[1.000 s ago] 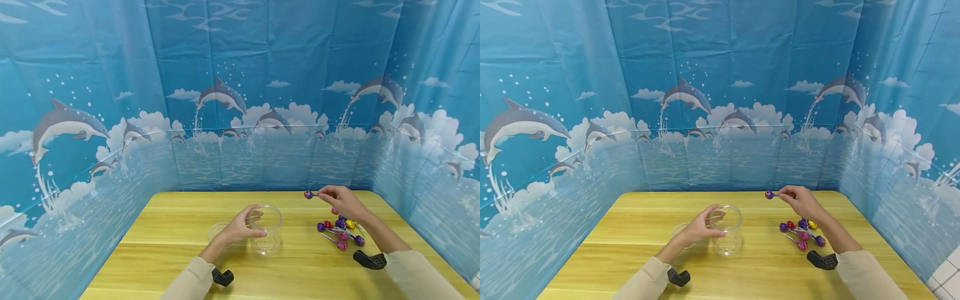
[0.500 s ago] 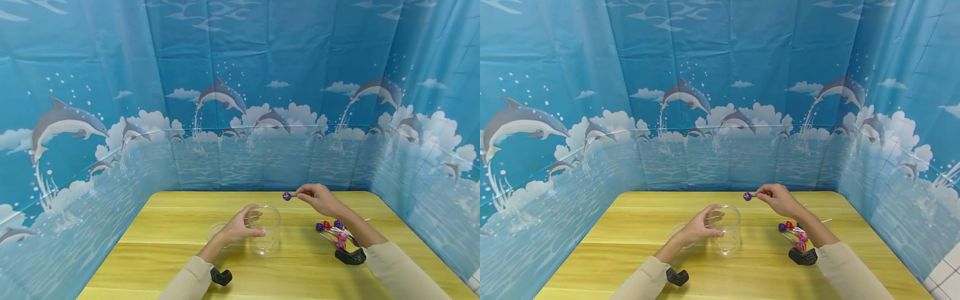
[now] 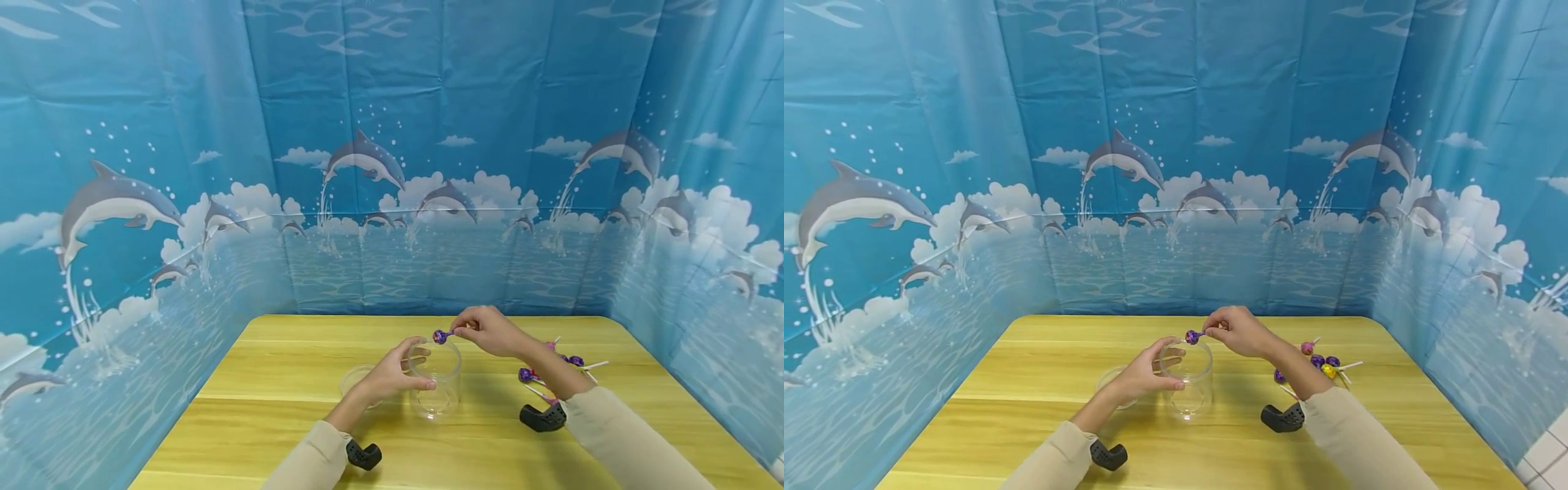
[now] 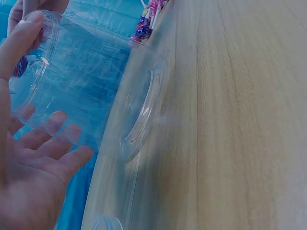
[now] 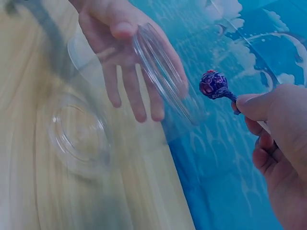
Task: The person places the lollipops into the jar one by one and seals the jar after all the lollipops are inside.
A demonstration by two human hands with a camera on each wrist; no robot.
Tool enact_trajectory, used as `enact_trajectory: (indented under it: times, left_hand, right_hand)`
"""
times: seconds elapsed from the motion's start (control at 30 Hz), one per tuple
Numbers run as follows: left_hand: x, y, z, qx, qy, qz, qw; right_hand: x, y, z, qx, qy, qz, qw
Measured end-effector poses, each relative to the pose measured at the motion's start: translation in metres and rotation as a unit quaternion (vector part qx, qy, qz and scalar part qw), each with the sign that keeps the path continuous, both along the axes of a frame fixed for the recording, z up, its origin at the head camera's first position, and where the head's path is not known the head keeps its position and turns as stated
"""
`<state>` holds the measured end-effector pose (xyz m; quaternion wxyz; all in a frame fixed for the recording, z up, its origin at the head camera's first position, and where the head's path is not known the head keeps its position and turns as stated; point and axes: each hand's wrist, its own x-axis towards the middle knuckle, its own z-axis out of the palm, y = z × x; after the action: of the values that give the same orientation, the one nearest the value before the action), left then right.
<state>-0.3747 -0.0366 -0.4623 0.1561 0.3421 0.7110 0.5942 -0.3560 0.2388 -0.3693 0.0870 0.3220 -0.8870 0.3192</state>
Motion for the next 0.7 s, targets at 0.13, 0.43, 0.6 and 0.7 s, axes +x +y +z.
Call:
enact_trajectory:
  times: [0.13,0.43,0.6,0.7]
  left_hand:
    - [0.0,0.0,0.0,0.003,0.001,-0.002,1.0]
    - [-0.001,-0.002,-0.001,-0.012,0.007,0.007,0.9999]
    - [-0.002,-0.002,-0.001,-0.011,0.012,0.006,0.9998]
    - [-0.003,-0.002,-0.002,-0.013,0.021,0.01,0.9996]
  right_hand:
    - [-0.003,-0.013,-0.001,0.014,0.004,0.031,0.999]
    - [-0.011,-0.039,-0.01,0.084,0.044,0.068,0.993]
    - [-0.014,-0.049,-0.011,0.115,0.083,0.089,0.986]
    - [-0.015,-0.054,-0.012,0.131,0.099,0.104,0.981]
